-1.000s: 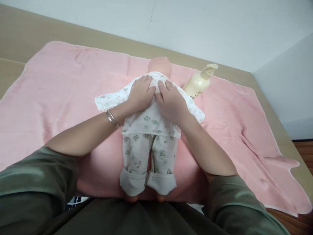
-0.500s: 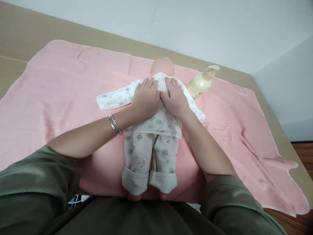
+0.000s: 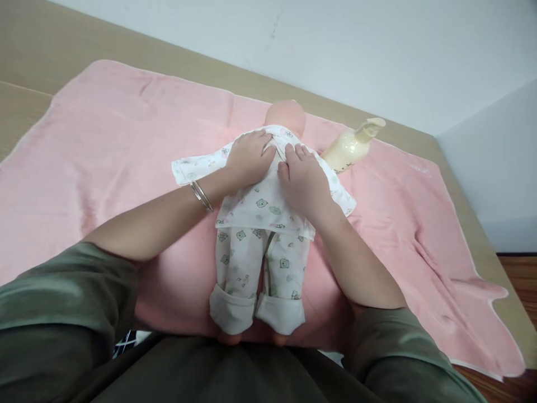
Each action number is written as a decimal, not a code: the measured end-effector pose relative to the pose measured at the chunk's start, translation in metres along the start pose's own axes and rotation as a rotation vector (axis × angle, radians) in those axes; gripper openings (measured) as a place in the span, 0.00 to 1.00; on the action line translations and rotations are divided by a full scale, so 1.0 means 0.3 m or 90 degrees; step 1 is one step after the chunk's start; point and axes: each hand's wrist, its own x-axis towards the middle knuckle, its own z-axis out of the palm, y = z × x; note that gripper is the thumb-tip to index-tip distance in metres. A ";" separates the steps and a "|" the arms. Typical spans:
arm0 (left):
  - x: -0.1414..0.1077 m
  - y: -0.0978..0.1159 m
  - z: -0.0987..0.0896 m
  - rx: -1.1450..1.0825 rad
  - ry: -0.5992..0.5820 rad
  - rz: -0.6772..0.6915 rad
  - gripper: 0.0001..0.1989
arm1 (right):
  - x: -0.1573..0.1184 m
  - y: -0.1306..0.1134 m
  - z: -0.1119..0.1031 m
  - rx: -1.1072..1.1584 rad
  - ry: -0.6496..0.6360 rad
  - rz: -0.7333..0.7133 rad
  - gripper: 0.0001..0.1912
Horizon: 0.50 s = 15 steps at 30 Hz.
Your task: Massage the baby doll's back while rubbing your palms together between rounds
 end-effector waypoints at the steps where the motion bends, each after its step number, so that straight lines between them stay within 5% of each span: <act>1: 0.002 -0.002 0.000 -0.001 0.006 0.000 0.27 | 0.005 0.005 0.004 0.013 0.003 -0.002 0.34; 10: -0.125 0.111 0.000 0.059 0.016 0.016 0.27 | 0.110 0.121 0.022 0.091 -0.007 -0.011 0.36; 15: -0.111 0.080 0.017 0.023 -0.012 0.050 0.28 | 0.081 0.091 0.003 0.040 -0.012 -0.005 0.35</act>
